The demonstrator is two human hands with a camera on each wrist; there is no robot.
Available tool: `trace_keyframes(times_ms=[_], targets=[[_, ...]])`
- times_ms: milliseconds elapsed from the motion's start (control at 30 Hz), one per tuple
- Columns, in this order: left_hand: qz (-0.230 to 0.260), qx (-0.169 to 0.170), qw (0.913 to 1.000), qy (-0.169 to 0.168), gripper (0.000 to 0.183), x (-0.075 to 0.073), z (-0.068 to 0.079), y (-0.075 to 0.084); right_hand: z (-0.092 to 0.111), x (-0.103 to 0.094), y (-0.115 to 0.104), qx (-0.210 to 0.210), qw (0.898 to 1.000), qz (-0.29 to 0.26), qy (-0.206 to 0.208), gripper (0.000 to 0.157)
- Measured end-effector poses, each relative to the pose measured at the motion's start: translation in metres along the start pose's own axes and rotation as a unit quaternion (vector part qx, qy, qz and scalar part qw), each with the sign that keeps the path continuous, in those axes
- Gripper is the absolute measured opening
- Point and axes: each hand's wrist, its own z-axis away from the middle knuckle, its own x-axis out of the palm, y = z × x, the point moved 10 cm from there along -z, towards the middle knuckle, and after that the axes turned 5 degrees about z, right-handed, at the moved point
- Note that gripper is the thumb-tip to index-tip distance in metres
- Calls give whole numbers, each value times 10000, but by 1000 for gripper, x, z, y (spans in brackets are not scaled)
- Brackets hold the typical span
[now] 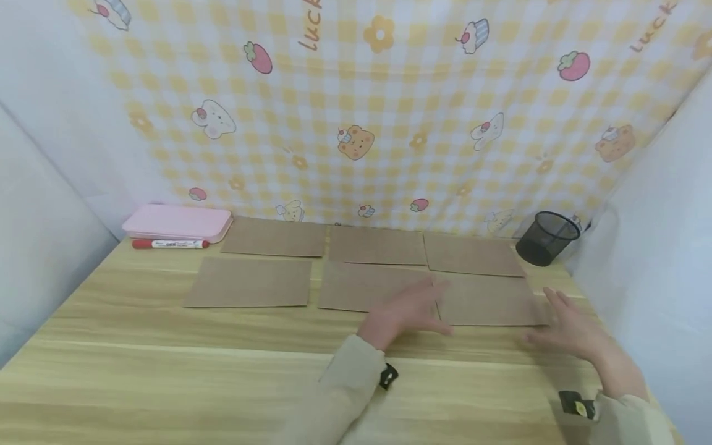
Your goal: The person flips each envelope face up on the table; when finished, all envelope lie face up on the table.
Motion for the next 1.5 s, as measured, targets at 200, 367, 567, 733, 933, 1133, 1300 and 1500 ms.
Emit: trace_keyframes(times_ms=[200, 367, 567, 733, 933, 1133, 1300, 1500], targets=[[-226, -300, 9993, -64, 88, 18, -10, 14, 1, 4, 11, -131, 9999, -67, 33, 105], [-715, -375, 9967, -43, 85, 22, -20, 19, -1, 6, 13, -469, 9986, -194, 159, 99], [-1334, -19, 9909, 199, 82, 16, -36, 10, -4, 5, 16, -639, 9973, -243, 250, 94], [-1151, 26, 9932, 191, 81, 14, -40, 0, -7, 5, 20, -716, 9963, -298, 363, 89], [-1076, -340, 9936, -71, 92, 22, -36, -8, -5, 15, 22, -872, 9910, -1007, 123, 92], [-1330, -562, 9895, 7, 88, 21, -38, -13, -9, 16, 23, -947, 9886, -1166, 136, 86], [-1618, -680, 9844, 112, 82, 21, -41, -15, -12, 16, 25, -893, 9932, -670, 325, 61], [-1631, -452, 9852, 278, 52, 18, -42, -13, -13, 12, 27, -833, 9943, -499, 434, 49]])
